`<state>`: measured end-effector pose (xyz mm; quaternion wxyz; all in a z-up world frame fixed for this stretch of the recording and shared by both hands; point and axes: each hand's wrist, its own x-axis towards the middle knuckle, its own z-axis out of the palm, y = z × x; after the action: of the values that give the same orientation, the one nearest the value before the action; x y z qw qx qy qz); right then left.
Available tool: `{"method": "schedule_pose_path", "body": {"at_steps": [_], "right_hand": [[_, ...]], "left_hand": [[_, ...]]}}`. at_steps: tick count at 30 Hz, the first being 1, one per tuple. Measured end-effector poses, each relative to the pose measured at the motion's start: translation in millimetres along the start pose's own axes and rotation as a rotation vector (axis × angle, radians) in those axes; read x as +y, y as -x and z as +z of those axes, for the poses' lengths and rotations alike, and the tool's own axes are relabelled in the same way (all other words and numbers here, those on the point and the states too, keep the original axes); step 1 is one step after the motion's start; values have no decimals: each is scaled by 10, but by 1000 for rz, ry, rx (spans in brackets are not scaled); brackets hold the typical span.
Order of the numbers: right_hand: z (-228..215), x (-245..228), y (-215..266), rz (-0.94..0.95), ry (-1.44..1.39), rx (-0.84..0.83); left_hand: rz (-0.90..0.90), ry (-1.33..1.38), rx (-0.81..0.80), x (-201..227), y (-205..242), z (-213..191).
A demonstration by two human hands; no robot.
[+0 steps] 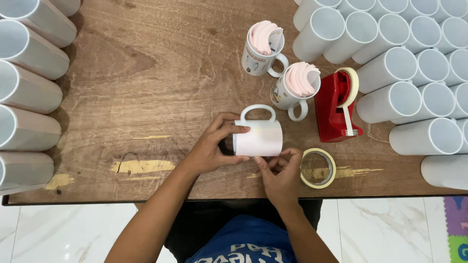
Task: The person wraps a white mug with a paper label, secures it with tape, and places it in a row of other mugs. This process is repeated for multiple mugs on a wooden table.
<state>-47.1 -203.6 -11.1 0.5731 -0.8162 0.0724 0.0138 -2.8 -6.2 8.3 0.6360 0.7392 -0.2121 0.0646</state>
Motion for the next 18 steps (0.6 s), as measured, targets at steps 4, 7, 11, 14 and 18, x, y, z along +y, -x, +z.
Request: {"method": "schedule_pose_path", "body": {"at_steps": [4,7,11,14,18], "right_hand": [[-168,-9,-64,-16,47,-13],[-205,-146,-77,-189,111,33],[-133,-250,-129,-307,151,18],[-90,-109,-144,-367,166,64],[-44,-47,-139,-458,124,71]], "left_hand": [[15,-8,1,-20,-20,-7],[6,1,1,-16,8,-9],[16,-26,0,-33,6,-4],[23,-32,-8,-20,0,-17],[28,-9,-14,1,-6,-21]]}}
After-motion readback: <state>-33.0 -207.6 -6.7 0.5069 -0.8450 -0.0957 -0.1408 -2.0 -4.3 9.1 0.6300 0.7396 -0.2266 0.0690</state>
